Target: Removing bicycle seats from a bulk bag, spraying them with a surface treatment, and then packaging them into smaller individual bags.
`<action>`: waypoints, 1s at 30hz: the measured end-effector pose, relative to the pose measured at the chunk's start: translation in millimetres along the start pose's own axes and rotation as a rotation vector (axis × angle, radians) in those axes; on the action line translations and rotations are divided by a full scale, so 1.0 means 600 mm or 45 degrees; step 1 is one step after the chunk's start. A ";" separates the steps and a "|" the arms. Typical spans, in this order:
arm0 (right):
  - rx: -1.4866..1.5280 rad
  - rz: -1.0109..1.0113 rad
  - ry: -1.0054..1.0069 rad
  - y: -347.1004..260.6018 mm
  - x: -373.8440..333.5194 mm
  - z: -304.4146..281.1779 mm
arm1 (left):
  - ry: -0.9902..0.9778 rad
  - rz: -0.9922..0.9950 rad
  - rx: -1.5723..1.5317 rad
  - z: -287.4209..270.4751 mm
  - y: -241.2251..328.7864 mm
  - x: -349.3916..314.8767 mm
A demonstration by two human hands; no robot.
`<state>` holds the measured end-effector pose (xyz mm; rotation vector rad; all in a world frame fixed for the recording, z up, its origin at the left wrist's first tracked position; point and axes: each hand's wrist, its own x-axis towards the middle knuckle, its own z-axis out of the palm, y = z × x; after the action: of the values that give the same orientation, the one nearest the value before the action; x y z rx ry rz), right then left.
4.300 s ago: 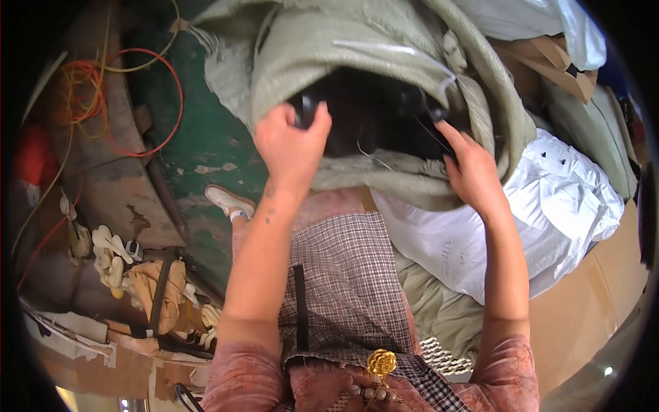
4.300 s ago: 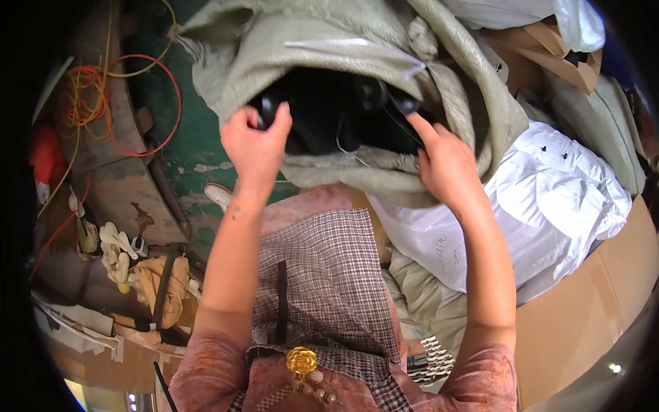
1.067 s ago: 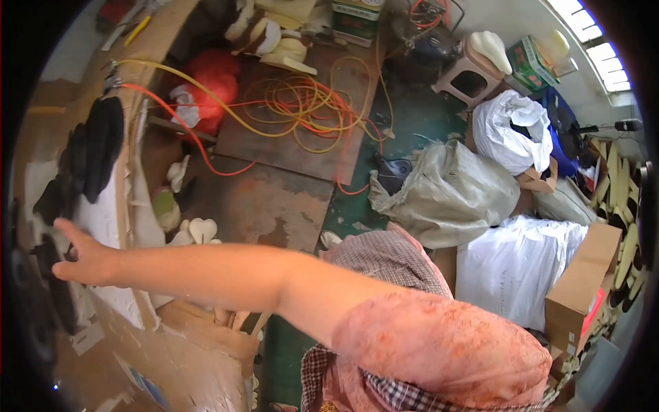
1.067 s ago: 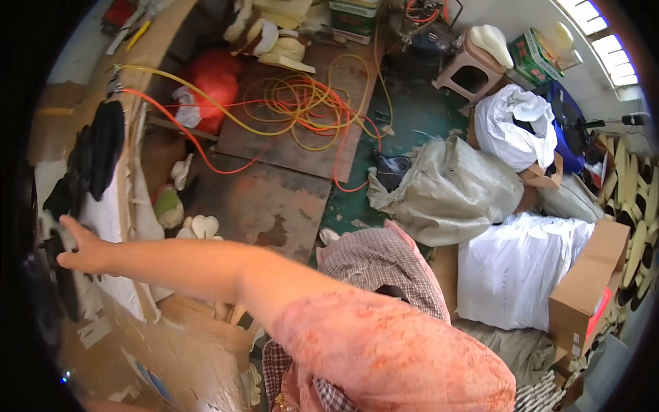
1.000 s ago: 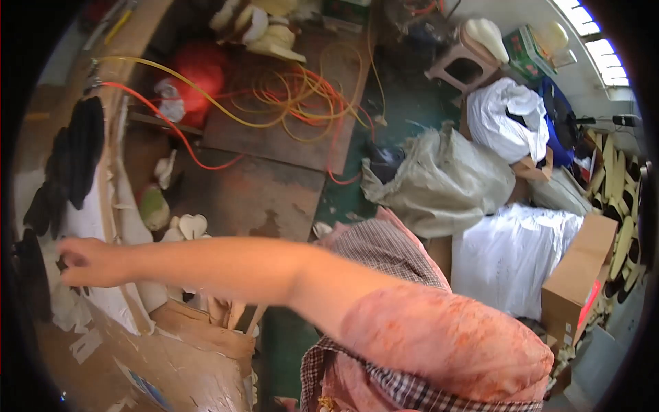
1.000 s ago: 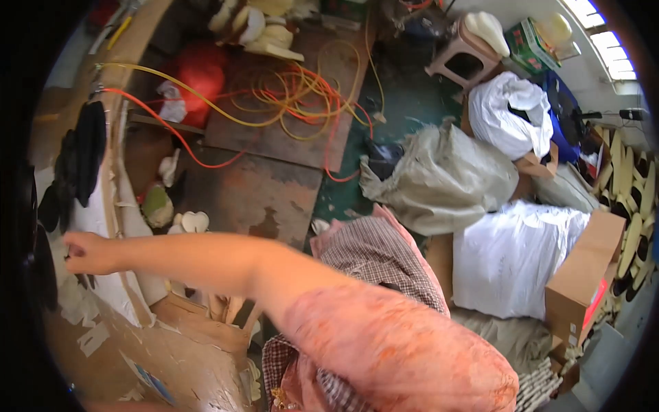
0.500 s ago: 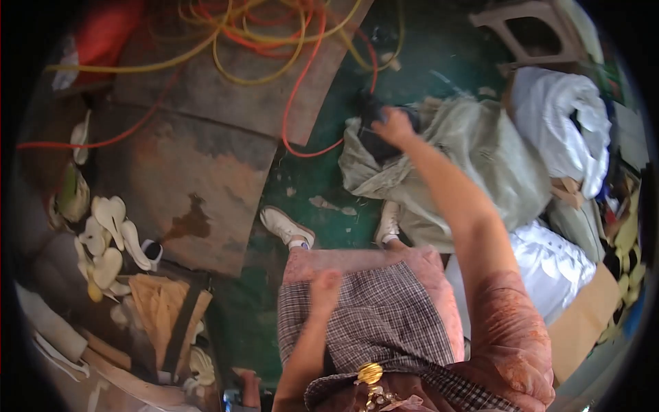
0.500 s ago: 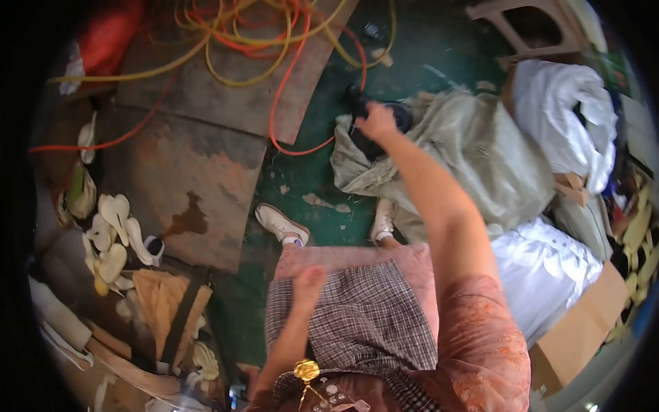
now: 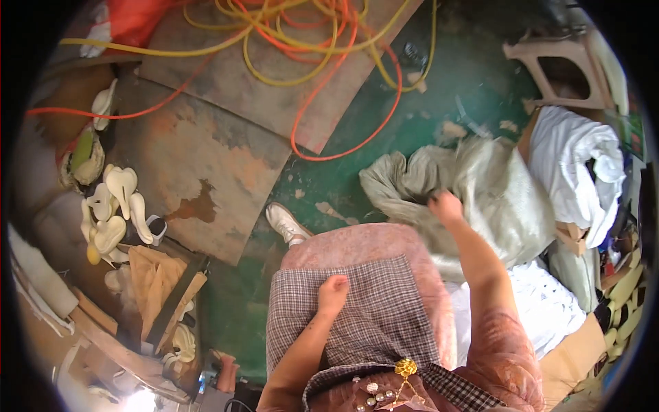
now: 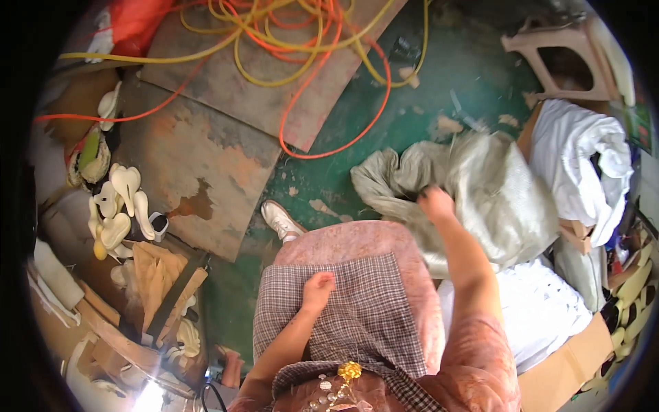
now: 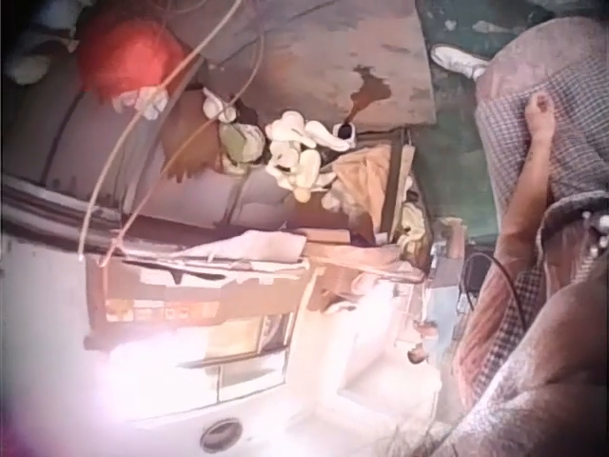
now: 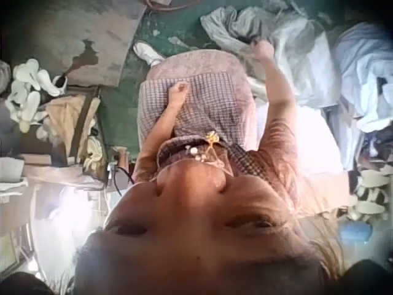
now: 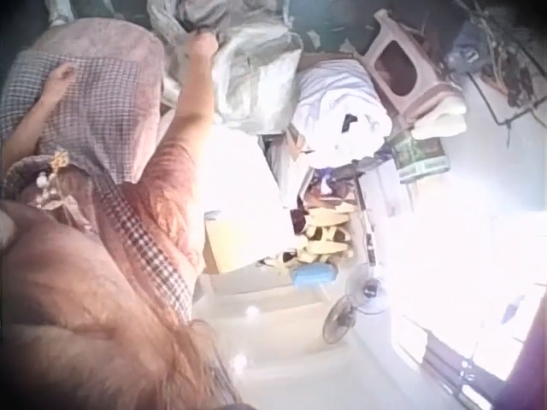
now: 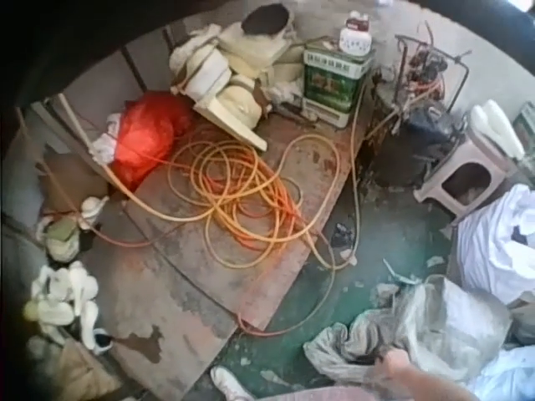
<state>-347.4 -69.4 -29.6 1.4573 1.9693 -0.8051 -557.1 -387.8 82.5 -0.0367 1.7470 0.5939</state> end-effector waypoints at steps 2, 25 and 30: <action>0.053 0.508 0.102 0.127 -0.129 -0.090 | 0.092 0.022 0.039 -0.037 0.019 -0.035; 0.241 -1.916 0.686 -0.895 -0.682 -0.875 | 0.702 1.469 -0.009 -0.688 0.571 -0.587; 0.458 -2.483 -0.118 -1.214 -0.752 -0.864 | 1.003 1.609 -0.170 -0.809 0.584 -0.687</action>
<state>-975.5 -137.1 747.0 -0.9614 2.7522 -1.8259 -1000.6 -398.9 657.9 0.9081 2.3619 1.7801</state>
